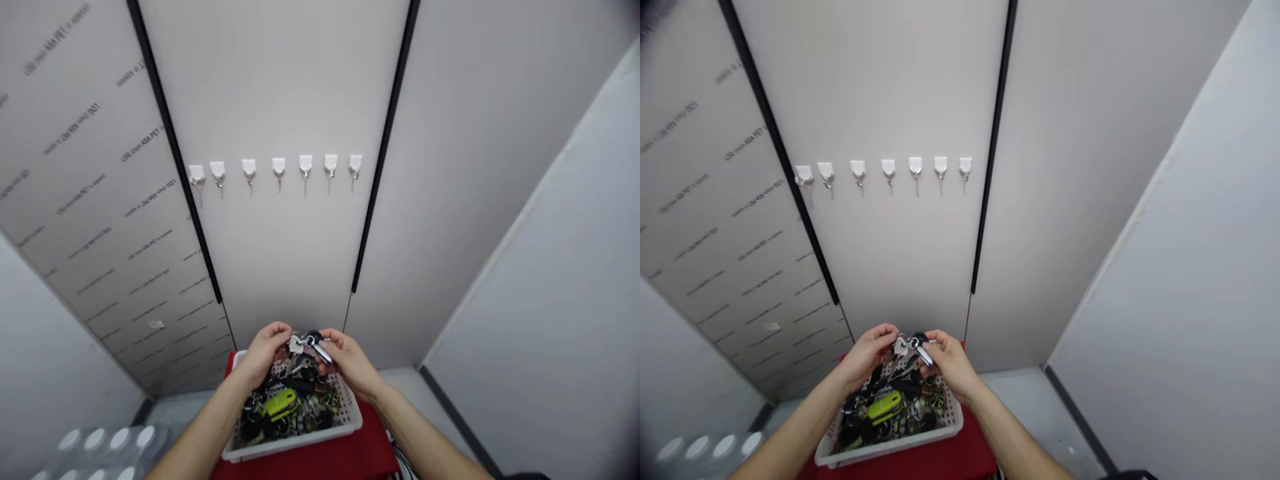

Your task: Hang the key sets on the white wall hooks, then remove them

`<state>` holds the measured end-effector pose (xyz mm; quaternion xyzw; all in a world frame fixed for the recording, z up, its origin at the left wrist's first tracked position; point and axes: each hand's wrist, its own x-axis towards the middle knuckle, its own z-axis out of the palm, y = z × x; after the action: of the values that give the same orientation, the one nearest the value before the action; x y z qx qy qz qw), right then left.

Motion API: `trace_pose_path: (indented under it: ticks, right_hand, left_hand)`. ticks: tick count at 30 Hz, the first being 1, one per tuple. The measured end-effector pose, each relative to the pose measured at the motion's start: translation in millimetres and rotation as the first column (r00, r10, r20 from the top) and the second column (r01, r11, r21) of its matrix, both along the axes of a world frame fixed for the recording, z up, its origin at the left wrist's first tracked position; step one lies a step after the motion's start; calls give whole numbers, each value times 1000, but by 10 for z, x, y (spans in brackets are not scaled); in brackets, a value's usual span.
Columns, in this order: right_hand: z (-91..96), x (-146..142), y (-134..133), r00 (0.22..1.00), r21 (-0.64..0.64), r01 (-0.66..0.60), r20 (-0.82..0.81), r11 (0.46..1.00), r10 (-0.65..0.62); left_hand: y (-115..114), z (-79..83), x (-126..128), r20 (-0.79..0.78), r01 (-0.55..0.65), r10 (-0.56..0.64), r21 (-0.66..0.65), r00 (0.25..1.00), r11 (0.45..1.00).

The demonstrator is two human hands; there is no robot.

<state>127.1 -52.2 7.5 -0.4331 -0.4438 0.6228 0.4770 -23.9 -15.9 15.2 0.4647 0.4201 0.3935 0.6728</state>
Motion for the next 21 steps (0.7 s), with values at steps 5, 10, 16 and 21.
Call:
trace_pose_path:
  ticks: [5, 10, 16, 21]
  right_hand:
    - [-82, -24, -16, 998, -77, 62, 10, 995, -62]
    - [-184, -23, -14, 988, -172, 142, -29, 975, -149]
    - [-257, 35, 17, 960, -139, 254, -87, 957, -268]
    - [-261, 46, 14, 959, 57, 283, 7, 957, -284]
  left_hand:
    - [-98, -83, 92, -277, 209, -162, 147, 947, 967]
    - [-112, -246, 207, -546, 315, -76, 359, 834, 879]
    - [-68, -318, 264, -635, 374, 56, 522, 771, 767]
    - [-68, -284, 264, -629, 273, 247, 611, 737, 743]
